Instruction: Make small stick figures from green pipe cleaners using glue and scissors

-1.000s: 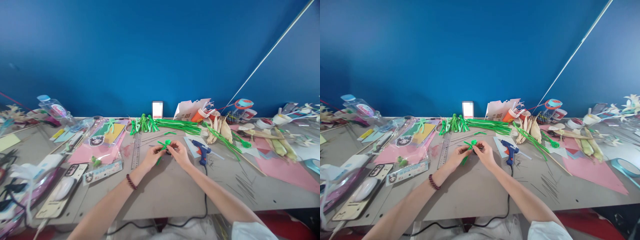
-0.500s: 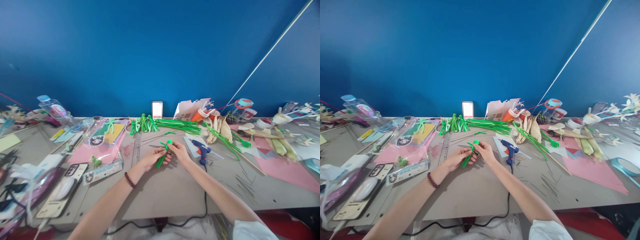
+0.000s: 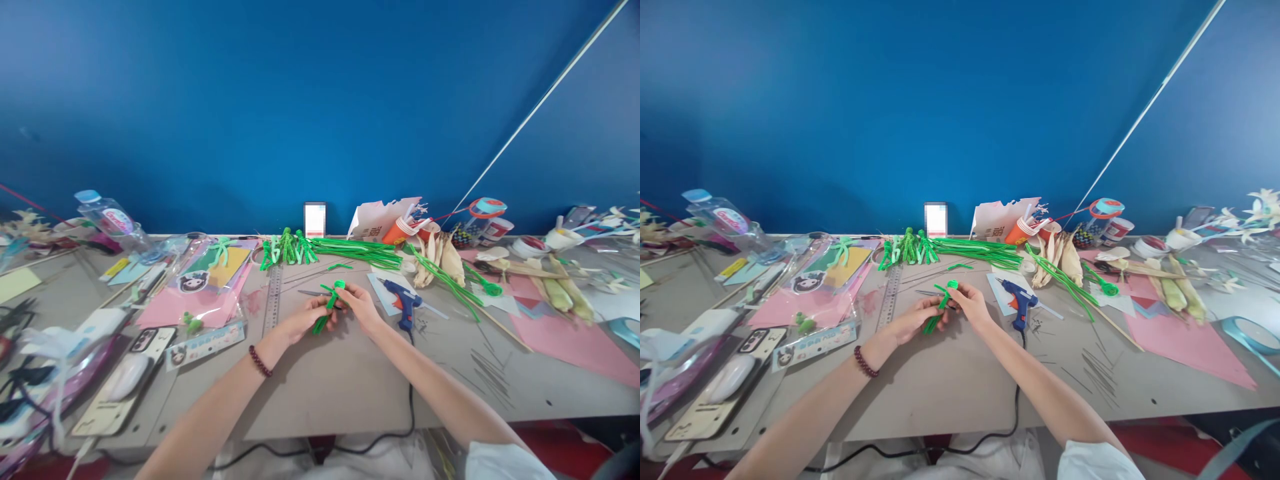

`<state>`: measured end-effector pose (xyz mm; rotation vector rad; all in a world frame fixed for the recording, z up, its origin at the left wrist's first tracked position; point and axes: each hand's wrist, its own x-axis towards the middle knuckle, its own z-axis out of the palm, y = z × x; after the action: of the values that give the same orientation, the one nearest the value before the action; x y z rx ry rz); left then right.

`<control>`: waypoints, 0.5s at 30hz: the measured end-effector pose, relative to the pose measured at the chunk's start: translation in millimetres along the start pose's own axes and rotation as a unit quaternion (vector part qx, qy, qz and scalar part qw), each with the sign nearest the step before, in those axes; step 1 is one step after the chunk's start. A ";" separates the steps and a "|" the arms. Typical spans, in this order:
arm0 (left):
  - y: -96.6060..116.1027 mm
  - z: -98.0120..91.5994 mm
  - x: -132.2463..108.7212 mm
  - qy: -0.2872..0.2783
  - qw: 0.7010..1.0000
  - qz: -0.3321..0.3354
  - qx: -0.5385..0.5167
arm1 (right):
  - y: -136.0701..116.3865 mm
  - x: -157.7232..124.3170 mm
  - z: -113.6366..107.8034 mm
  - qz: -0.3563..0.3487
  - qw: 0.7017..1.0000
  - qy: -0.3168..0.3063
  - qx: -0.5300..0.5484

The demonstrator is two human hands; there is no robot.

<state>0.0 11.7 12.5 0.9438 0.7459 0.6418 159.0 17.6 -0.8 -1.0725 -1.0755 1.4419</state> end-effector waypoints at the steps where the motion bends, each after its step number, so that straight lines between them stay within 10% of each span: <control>1: -0.5 0.4 0.6 0.015 1.000 0.011 0.014 | 0.2 0.1 -0.1 -0.002 1.000 -0.002 -0.005; 15: -10.9 -5.2 9.7 0.079 0.966 0.145 0.198 | 1.3 -0.7 2.5 -0.030 0.999 -0.002 -0.035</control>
<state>3.4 16.7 -1.8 1.3993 0.9054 0.8487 156.4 16.6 -1.4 -1.0791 -1.1588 1.3681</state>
